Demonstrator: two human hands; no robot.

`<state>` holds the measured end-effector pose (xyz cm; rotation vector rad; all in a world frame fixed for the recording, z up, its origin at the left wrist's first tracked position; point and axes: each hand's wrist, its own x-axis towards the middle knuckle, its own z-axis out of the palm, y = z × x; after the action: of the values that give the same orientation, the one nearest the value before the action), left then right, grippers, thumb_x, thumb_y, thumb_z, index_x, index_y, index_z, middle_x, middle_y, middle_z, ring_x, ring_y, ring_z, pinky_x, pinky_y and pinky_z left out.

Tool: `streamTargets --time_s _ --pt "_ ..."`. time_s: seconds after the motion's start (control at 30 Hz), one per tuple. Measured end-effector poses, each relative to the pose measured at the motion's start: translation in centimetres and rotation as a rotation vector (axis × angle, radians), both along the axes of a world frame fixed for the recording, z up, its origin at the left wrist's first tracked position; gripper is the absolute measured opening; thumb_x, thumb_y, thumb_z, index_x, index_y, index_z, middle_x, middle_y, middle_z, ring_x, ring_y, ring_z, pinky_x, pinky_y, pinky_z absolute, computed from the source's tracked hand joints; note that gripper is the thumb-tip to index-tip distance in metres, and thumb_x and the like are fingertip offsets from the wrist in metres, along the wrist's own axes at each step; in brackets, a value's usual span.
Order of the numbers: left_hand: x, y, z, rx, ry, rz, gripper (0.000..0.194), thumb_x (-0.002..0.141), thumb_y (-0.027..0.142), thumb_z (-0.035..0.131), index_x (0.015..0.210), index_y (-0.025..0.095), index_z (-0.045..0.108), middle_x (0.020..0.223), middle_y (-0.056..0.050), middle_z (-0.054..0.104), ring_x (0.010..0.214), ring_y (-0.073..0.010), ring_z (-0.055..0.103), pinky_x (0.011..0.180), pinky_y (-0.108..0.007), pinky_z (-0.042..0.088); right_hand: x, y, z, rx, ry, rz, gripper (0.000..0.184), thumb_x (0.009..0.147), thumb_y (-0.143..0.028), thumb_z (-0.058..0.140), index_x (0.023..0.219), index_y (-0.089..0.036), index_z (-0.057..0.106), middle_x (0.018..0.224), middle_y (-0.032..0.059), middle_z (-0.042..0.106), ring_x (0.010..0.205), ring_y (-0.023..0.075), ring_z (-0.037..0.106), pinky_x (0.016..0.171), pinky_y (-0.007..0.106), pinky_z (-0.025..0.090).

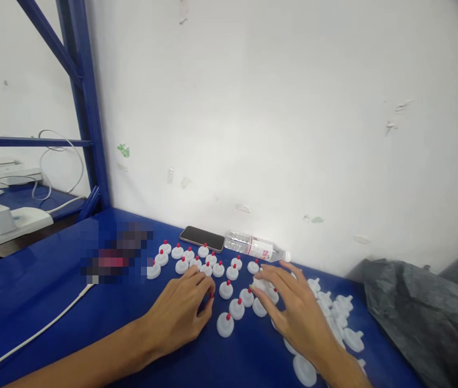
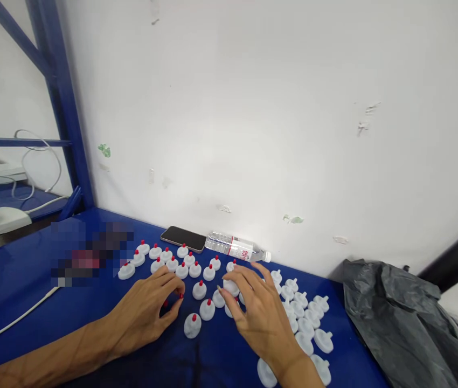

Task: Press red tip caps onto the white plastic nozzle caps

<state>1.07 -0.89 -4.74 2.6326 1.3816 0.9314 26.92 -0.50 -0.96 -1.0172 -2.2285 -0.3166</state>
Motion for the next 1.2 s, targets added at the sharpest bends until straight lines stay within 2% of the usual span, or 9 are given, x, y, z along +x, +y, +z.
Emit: streamTargets --time_s 0.1,0.17,0.37,0.5,0.77,0.93,1.07,1.2 --pt "0.1 -0.2 0.1 -0.028 -0.128 -0.025 0.014 0.083 0.011 0.057 0.089 0.024 0.059 0.084 -0.001 0.067 0.081 -0.0207 0.061 0.059 -0.031 0.047 0.0 -1.1 -0.7 0.063 -0.007 0.051 0.021 0.096 -0.021 0.054 0.114 -0.026 0.064 0.108 0.0044 0.074 0.100 0.0205 0.071 0.095 0.040 0.058" --pt "0.2 -0.4 0.3 -0.045 -0.213 -0.043 0.015 0.084 0.012 0.058 0.091 0.024 0.061 0.085 -0.001 0.067 0.078 -0.0194 0.061 0.062 -0.032 0.049 -0.6 -1.9 -0.9 0.053 -0.013 0.077 0.022 0.096 -0.020 0.053 0.114 -0.028 0.063 0.108 0.0044 0.074 0.097 0.0216 0.073 0.088 0.037 0.061" --pt "0.7 -1.8 1.1 -0.060 -0.397 -0.175 0.020 0.092 0.019 0.057 0.108 0.028 0.067 0.092 0.000 0.071 0.080 -0.0163 0.064 0.073 -0.030 0.055 -2.5 -3.7 -1.1 0.005 0.009 0.167 0.020 0.096 -0.020 0.052 0.115 -0.027 0.056 0.107 0.0032 0.075 0.096 0.0236 0.073 0.085 0.038 0.064" --pt "1.0 -2.4 1.5 -0.139 -0.456 -0.219 0.012 0.094 0.026 0.061 0.100 0.029 0.070 0.090 0.001 0.074 0.074 -0.0142 0.065 0.058 -0.023 0.052 -2.6 -3.9 -1.3 -0.050 0.070 0.224 0.020 0.095 -0.018 0.053 0.113 -0.027 0.053 0.105 0.0021 0.075 0.096 0.0209 0.073 0.087 0.034 0.064" --pt "1.1 -2.4 1.0 -0.124 -0.412 -0.269 0.009 0.094 0.026 0.063 0.097 0.027 0.071 0.087 0.002 0.076 0.069 -0.0122 0.068 0.055 -0.020 0.051 -2.7 -4.0 -1.4 -0.007 0.065 0.271 0.021 0.095 -0.018 0.055 0.116 -0.024 0.053 0.105 0.0051 0.074 0.095 0.0218 0.072 0.087 0.038 0.063" --pt "0.7 -1.9 0.5 -0.003 -0.393 -0.276 0.011 0.095 0.028 0.063 0.100 0.025 0.072 0.087 -0.001 0.076 0.069 -0.0129 0.068 0.055 -0.020 0.051 -3.0 -4.5 -1.3 0.037 0.110 0.262 0.023 0.095 -0.018 0.055 0.117 -0.025 0.052 0.110 0.0049 0.074 0.098 0.0224 0.072 0.090 0.041 0.061" --pt "0.2 -1.4 0.1 0.051 -0.309 -0.273 0.017 0.098 0.028 0.059 0.109 0.026 0.071 0.094 -0.003 0.077 0.080 -0.0160 0.069 0.071 -0.025 0.056 -3.2 -4.7 -1.5 0.047 0.143 0.250 0.029 0.095 -0.014 0.050 0.121 -0.026 0.049 0.116 0.0057 0.073 0.100 0.0224 0.071 0.091 0.040 0.062" --pt "0.1 -1.7 0.9 -0.017 -0.153 -0.314 0.019 0.100 0.017 0.050 0.100 0.022 0.068 0.090 -0.003 0.073 0.083 -0.0169 0.061 0.076 -0.029 0.050 -3.2 -4.8 -2.1 0.061 0.112 0.283 0.031 0.094 -0.009 0.046 0.120 -0.026 0.047 0.113 0.0057 0.074 0.103 0.0220 0.070 0.093 0.040 0.060"
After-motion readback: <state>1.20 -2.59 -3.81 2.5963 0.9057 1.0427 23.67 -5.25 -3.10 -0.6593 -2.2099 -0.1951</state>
